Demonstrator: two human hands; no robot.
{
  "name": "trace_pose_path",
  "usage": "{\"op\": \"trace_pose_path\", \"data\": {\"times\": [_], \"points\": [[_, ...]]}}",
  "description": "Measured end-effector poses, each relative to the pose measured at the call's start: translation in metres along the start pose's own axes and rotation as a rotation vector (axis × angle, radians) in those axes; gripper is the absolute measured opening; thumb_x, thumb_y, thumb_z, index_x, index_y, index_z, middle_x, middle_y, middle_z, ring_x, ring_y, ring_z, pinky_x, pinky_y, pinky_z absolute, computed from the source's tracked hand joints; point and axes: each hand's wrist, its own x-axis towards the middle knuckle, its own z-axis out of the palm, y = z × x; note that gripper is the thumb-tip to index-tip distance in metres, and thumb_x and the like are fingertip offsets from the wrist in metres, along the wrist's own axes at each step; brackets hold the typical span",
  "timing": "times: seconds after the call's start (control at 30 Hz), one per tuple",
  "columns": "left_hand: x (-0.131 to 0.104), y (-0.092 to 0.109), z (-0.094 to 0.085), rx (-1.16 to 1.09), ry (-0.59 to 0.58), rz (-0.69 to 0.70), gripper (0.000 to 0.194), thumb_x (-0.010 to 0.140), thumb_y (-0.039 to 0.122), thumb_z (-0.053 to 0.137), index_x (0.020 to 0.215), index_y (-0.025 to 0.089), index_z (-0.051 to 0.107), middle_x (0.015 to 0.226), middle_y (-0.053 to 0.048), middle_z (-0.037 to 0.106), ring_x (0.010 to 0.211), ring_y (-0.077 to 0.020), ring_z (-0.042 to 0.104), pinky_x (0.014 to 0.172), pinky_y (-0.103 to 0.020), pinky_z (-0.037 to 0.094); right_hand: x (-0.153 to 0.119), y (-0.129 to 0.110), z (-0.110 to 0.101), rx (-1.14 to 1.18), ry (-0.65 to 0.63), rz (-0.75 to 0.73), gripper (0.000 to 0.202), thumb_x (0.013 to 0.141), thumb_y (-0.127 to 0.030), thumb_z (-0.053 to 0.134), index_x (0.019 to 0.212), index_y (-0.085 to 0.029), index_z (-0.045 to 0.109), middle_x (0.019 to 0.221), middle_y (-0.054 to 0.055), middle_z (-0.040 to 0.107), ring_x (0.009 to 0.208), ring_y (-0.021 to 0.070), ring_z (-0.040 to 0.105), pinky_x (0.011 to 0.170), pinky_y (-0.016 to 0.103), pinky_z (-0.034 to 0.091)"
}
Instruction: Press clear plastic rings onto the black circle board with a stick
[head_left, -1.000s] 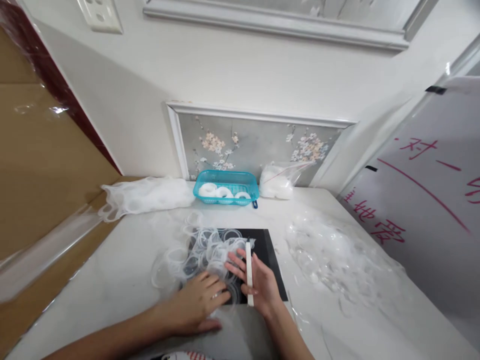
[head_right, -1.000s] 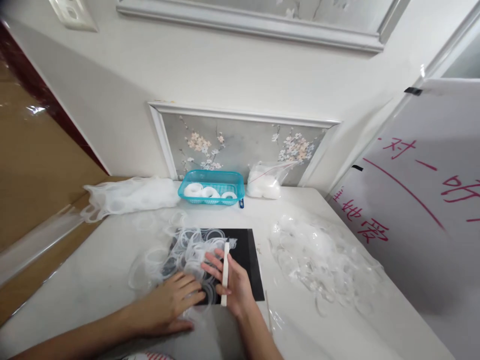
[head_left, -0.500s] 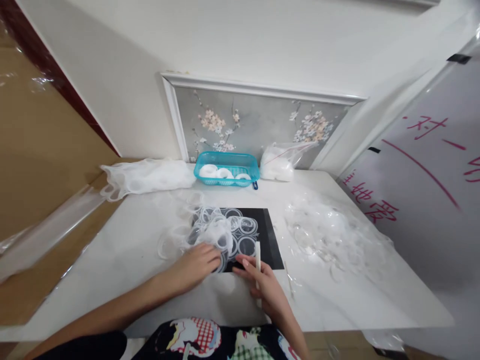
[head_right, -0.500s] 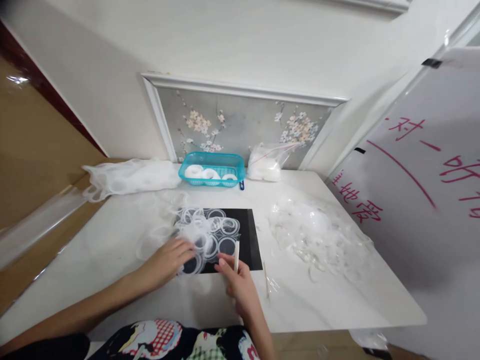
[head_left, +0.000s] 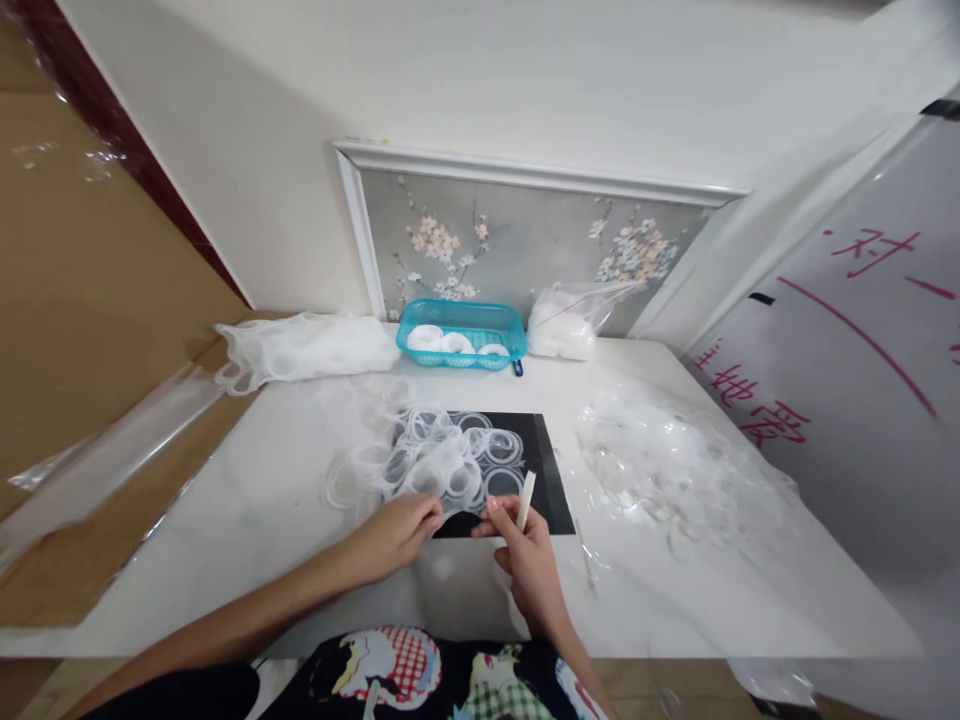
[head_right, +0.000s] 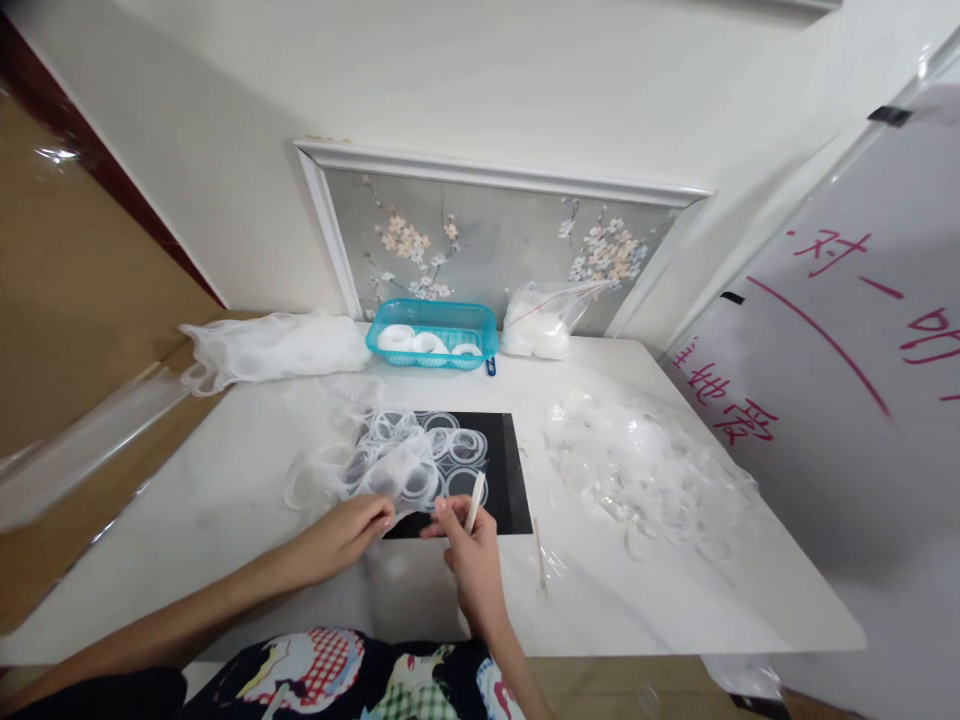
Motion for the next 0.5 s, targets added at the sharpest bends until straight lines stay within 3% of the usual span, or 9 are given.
{"op": "trace_pose_path", "data": {"times": [0.1,0.17,0.27,0.4,0.5], "points": [[0.004,0.013,-0.007,-0.464,0.022,-0.103,0.029,0.095,0.043,0.042,0.084,0.018,0.052,0.075,0.001,0.052,0.07,-0.0149,0.047,0.065,-0.026,0.037,-0.006,-0.003,0.003,-0.144,-0.14,-0.017,0.041,0.075,-0.055,0.074,0.074,-0.014,0.069,0.065,0.006,0.068,0.052,0.0135,0.06,0.038,0.019,0.017],[0.009,0.022,-0.007,-0.617,0.019,-0.122,0.031,0.091,0.048,0.048,0.081,0.018,0.052,0.074,0.002,0.049,0.07,-0.0146,0.045,0.064,-0.026,0.036,-0.009,-0.004,0.007,-0.167,-0.171,-0.035,0.04,0.074,-0.054,0.075,0.079,-0.014,0.071,0.069,0.006,0.069,0.051,0.012,0.056,0.039,0.02,0.02],[0.016,0.03,-0.001,-0.698,0.004,-0.147,0.035,0.086,0.051,0.055,0.078,0.018,0.052,0.071,0.002,0.047,0.068,-0.0141,0.042,0.063,-0.026,0.034,-0.009,-0.002,0.011,-0.146,-0.139,-0.07,0.038,0.072,-0.052,0.078,0.078,-0.015,0.07,0.069,0.003,0.068,0.049,0.0084,0.048,0.04,0.02,0.024],[0.017,0.035,0.005,-0.771,0.022,-0.158,0.039,0.084,0.056,0.058,0.073,0.018,0.051,0.069,0.002,0.046,0.066,-0.0135,0.041,0.063,-0.026,0.034,-0.008,0.003,0.011,-0.08,-0.117,-0.087,0.035,0.068,-0.046,0.082,0.08,-0.016,0.069,0.07,0.002,0.067,0.055,0.0091,0.051,0.044,0.019,0.031],[0.018,0.035,0.007,-0.88,0.031,-0.209,0.043,0.081,0.058,0.06,0.07,0.018,0.049,0.068,0.002,0.047,0.066,-0.0137,0.045,0.065,-0.026,0.039,-0.008,0.003,0.01,-0.061,-0.133,-0.074,0.034,0.066,-0.043,0.083,0.075,-0.015,0.068,0.065,0.001,0.064,0.052,0.0086,0.048,0.042,0.019,0.028]]}}
